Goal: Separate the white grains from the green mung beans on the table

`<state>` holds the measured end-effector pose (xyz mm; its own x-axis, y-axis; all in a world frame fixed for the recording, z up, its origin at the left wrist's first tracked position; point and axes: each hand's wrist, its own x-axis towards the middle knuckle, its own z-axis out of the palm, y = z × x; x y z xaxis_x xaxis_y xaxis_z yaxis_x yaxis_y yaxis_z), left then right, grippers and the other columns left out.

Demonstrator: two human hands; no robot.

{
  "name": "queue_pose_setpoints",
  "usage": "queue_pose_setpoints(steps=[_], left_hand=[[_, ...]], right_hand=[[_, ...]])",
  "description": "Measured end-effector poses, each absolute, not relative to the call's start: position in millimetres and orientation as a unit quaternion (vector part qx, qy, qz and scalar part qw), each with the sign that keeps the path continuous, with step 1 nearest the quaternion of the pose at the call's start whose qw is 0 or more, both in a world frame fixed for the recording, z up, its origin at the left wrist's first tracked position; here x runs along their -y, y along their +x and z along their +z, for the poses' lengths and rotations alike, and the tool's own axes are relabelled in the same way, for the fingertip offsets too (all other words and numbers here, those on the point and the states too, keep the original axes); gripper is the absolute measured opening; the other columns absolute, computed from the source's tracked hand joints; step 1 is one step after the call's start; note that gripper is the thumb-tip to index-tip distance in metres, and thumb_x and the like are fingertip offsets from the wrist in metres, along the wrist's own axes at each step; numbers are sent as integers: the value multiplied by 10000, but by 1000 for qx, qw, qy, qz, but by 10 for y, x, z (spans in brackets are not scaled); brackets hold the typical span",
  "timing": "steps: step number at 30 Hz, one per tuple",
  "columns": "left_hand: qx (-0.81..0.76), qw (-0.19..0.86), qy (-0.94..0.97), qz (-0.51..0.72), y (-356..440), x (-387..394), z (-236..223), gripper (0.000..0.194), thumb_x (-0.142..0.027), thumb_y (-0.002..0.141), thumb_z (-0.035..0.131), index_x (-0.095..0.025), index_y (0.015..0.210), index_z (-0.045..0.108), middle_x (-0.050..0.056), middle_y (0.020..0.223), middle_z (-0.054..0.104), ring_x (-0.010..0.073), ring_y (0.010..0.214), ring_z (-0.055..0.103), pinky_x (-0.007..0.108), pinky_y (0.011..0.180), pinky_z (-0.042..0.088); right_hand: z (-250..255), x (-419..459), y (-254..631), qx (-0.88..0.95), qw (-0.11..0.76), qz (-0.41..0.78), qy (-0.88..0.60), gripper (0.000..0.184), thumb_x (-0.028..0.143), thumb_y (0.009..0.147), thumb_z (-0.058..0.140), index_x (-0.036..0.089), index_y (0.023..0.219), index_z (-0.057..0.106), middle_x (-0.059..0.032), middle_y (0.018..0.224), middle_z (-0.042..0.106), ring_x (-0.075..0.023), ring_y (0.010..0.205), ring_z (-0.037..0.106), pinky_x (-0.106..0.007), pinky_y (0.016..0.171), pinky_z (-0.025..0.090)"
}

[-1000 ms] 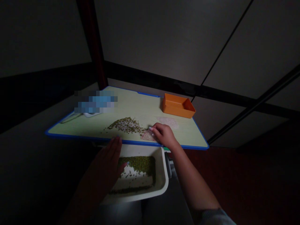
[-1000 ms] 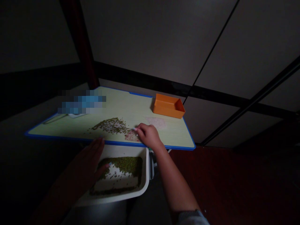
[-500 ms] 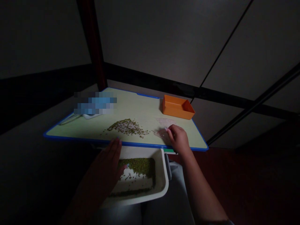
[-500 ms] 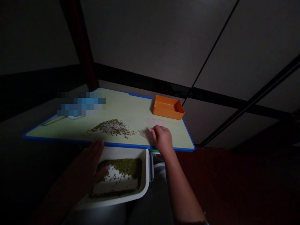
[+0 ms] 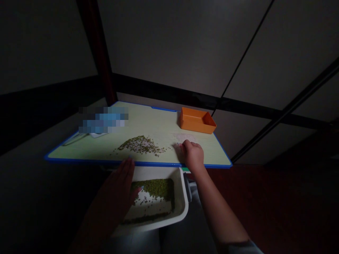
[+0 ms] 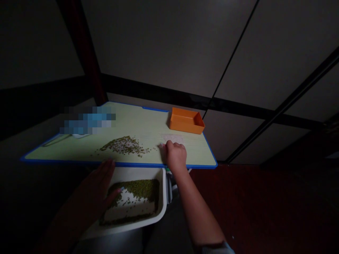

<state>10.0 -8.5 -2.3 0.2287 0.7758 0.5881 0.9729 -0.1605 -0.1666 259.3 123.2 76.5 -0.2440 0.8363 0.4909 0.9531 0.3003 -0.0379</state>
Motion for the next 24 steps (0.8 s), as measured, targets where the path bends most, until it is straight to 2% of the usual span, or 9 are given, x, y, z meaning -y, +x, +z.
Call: queue_pose_setpoints(steps=[8,16,21,24], left_hand=[[584,276,-736,-201,103,84,0,774,-556,908,257,-52,1489,168,221,1464,453,313,1336,468,441,1028,441],[595,243,-740,-200,96,92,-6,774,-567,892,281,-60,1475,228,213,1486,424,311,1357,446,459,1038,434],[600,236,-738,-196,96,91,-18,779,-578,891,280,-71,1480,217,202,1489,426,302,1357,447,449,1037,431],[604,231,-737,-196,102,91,-41,799,-602,891,261,-71,1484,200,206,1505,399,307,1379,417,456,1062,408]], right_hand=[[803,-1264,2292,812,215,-110,-531,271,387,970,491,193,846,632,-61,738,698,-169,668,587,-278,674,293],[736,-1271,2379,854,261,-98,-440,238,326,957,497,193,806,624,-41,720,683,-167,694,579,-273,729,332],[775,-1250,2599,834,291,-90,-460,242,297,945,487,191,768,615,-49,698,672,-173,665,574,-280,731,353],[800,-1195,2701,811,309,-30,-496,230,307,943,483,196,795,620,-34,681,670,-166,638,574,-259,672,357]])
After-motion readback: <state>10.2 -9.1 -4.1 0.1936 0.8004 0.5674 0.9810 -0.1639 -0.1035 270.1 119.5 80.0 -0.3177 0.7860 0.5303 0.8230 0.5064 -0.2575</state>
